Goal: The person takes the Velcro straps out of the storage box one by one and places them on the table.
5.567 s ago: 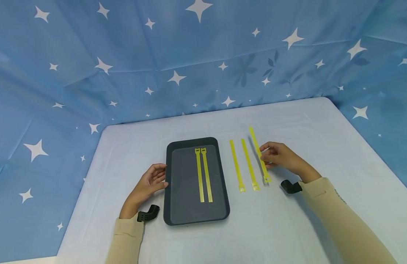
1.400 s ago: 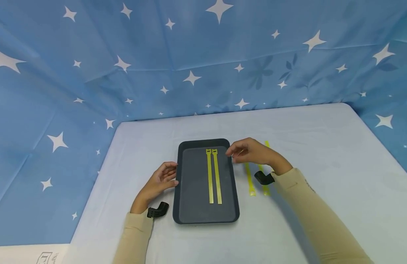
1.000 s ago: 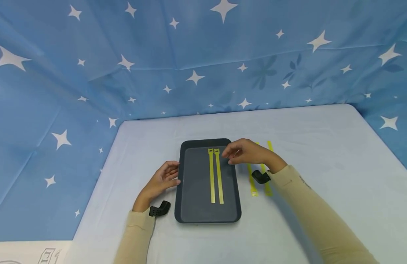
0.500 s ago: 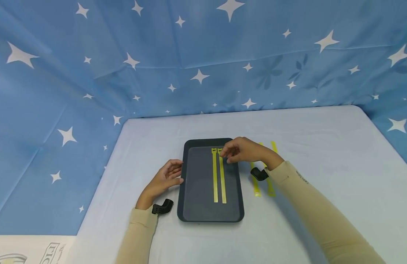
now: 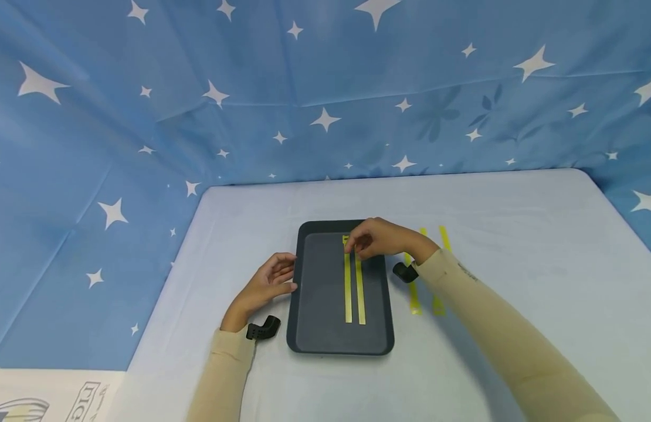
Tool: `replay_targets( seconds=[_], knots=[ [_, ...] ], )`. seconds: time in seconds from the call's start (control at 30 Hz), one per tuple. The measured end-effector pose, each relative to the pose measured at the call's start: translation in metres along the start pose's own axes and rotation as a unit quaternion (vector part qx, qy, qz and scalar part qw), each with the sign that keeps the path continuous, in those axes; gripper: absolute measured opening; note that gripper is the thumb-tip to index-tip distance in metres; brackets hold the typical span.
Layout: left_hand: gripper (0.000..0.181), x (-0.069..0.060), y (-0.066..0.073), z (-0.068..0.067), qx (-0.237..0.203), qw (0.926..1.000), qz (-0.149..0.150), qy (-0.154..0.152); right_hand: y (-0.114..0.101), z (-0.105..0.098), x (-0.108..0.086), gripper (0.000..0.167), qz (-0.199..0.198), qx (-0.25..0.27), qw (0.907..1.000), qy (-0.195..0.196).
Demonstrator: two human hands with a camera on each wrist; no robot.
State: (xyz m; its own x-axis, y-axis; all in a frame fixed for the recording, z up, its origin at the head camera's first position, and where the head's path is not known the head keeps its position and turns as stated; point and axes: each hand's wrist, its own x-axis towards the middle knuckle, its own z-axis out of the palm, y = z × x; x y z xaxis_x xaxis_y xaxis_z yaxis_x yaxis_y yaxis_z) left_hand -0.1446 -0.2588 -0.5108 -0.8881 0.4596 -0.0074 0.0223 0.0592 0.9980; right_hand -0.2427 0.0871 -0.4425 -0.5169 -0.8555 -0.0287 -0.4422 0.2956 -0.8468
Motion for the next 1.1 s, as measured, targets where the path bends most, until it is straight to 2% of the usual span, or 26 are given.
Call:
replay_targets(
  seconds=[0.3, 0.47, 0.6, 0.83, 1.1],
  knots=[
    [0.066, 0.001, 0.000, 0.000, 0.004, 1.0000, 0.004, 0.003, -0.002, 0.000, 0.019, 0.019, 0.012, -0.047, 0.9969, -0.063],
    [0.066, 0.001, -0.001, 0.000, 0.006, 1.0000, -0.003, 0.004, -0.003, 0.003, 0.027, 0.018, 0.022, -0.089, 0.9928, -0.077],
    [0.066, 0.000, 0.000, 0.000, 0.008, 1.0000, -0.004, 0.004, -0.003, 0.005, 0.032, 0.018, 0.029, -0.094, 0.9914, -0.087],
    [0.066, 0.000, 0.001, 0.000, 0.004, 1.0000, 0.000, 0.003, 0.004, 0.010, 0.037, 0.017, 0.048, -0.062, 0.9932, -0.086],
    [0.066, 0.000, 0.001, 0.000, 0.010, 0.9999, -0.001, 0.002, 0.013, 0.015, 0.039, 0.017, 0.043, -0.075, 0.9939, -0.069]
  ],
)
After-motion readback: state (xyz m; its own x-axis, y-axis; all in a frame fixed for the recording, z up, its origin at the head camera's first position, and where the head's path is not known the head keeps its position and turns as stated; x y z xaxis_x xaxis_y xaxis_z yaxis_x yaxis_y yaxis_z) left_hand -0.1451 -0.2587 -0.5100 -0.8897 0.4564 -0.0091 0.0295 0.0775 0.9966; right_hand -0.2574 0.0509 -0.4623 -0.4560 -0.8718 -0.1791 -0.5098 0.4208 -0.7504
